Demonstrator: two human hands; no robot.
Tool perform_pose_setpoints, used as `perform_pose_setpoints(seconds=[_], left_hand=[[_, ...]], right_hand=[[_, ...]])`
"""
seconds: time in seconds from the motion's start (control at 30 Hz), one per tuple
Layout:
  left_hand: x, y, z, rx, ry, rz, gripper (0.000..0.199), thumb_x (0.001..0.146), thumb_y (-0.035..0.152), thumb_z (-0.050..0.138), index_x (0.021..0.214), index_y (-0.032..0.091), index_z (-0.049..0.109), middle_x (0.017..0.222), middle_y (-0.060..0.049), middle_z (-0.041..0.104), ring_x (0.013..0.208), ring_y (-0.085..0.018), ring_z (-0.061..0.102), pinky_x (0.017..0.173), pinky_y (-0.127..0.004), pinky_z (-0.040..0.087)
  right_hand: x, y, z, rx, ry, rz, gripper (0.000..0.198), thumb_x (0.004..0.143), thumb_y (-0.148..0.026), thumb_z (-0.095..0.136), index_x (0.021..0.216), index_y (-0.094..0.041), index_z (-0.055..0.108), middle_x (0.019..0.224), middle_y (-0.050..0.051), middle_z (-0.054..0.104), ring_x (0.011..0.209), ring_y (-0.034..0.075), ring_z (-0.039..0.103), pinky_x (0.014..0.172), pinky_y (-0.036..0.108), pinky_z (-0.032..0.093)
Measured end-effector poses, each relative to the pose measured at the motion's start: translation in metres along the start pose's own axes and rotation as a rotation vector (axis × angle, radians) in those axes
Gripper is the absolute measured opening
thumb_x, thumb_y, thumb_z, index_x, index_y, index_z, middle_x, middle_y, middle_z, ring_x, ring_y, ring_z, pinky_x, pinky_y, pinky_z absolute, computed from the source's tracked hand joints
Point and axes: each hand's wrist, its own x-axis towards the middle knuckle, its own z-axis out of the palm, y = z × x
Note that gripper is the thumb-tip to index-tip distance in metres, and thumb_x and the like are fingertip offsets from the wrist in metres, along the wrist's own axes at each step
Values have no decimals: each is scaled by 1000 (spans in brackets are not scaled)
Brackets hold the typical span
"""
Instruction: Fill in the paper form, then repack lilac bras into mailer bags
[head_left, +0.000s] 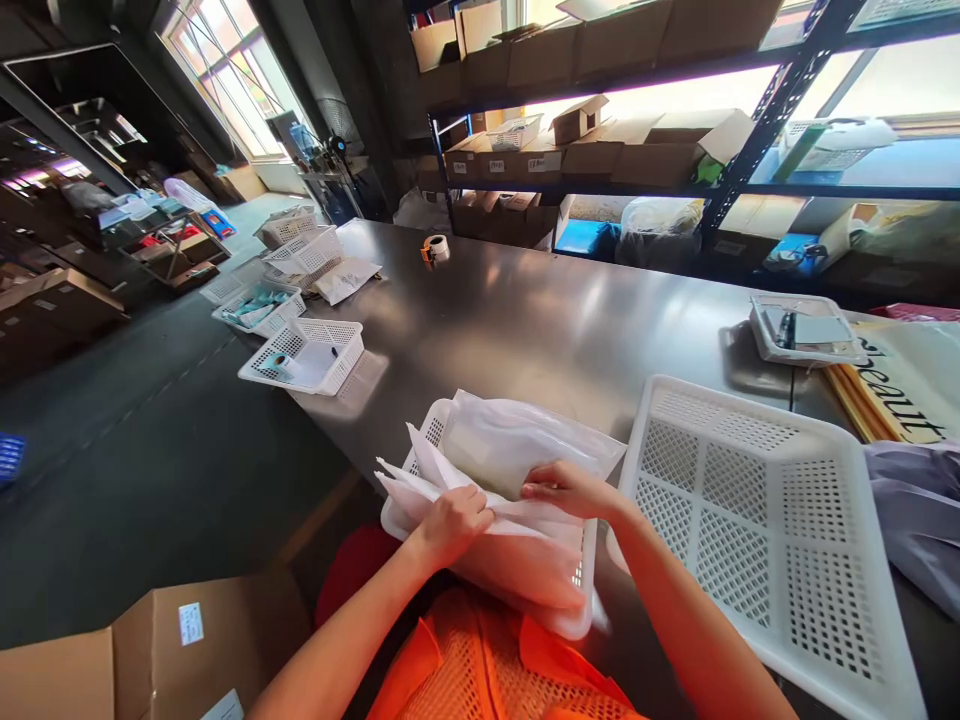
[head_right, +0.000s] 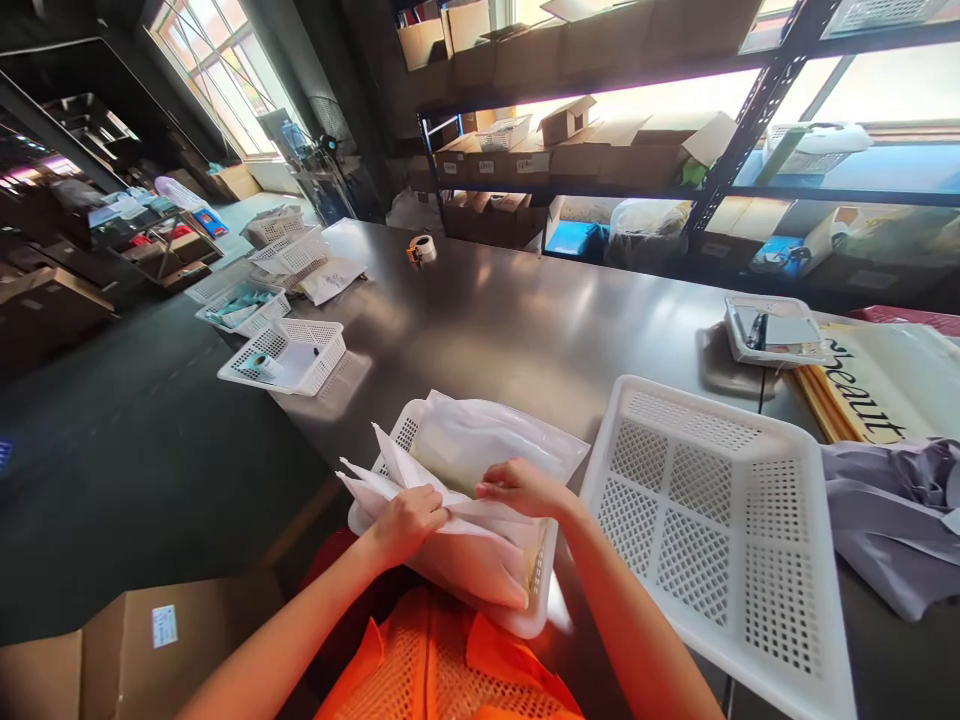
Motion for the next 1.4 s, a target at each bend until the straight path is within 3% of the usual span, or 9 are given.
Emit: perform_pose_setpoints(seconds=[0.17,0.33,0.43,0.6,0.7,0.83,1.03,1.2,1.4], left_hand=[[-12,13,-2,12,60,-76,46,85,3,44,126,20,56,75,-1,62,68,-18,57,59,-30,45],[-16,26,-9,12,128,-153,21,79,1,52,75,19,62,66,-1,57,66,-19,54,56,-31,44],[-19,29,-12,38,191,-147,23,80,2,58,62,18,56,72,-3,61,74,-19,58,67,-35,48],[-20,28,-17,128,291,-24,19,88,8,55,71,15,62,136,-6,56,132,-27,43,110,-43,36],[-20,23,-20,38,268,19,25,89,8,52,66,16,58,115,-8,65,110,-22,57,98,-40,47],[-26,19,-17,-41,230,27,30,87,7,53,60,17,52,68,-1,54,65,-16,52,57,-29,45],[-43,19,-7,-89,275,85,36,96,13,42,63,18,56,68,-2,54,63,-16,51,54,-28,41],[-42,15,-12,-98,310,79,32,95,7,41,114,20,63,66,3,54,60,-13,52,56,-26,45],[-34,19,-24,25,392,-97,18,89,6,52,87,17,67,95,-8,70,99,-26,63,83,-40,52]], right_hand=[[9,39,-9,-308,264,268,32,95,-33,49,119,-16,64,126,13,61,113,28,57,93,38,45],[15,52,-21,-551,257,527,31,91,-19,53,118,-12,65,120,19,64,109,33,60,89,41,44],[11,28,-19,-539,182,458,21,92,-19,51,94,-15,71,99,13,69,91,25,65,80,33,44],[-14,-47,11,-453,-140,-23,17,91,-17,53,82,-18,67,86,3,66,69,14,60,65,26,40],[-20,-61,14,-333,-289,-225,18,92,-15,51,85,-18,68,87,4,67,68,14,59,63,25,41],[-6,-16,-13,-206,-44,-12,24,98,-27,47,102,-20,70,99,6,70,87,16,64,76,25,47],[18,47,-12,-528,104,447,17,85,-22,65,95,-10,72,92,19,70,90,30,66,78,38,50],[22,27,2,-519,79,335,25,93,-22,54,78,-12,72,97,18,68,90,26,65,82,37,49],[3,-33,10,-245,-21,-82,27,98,-21,43,86,-18,67,135,7,55,90,14,65,82,28,49]])
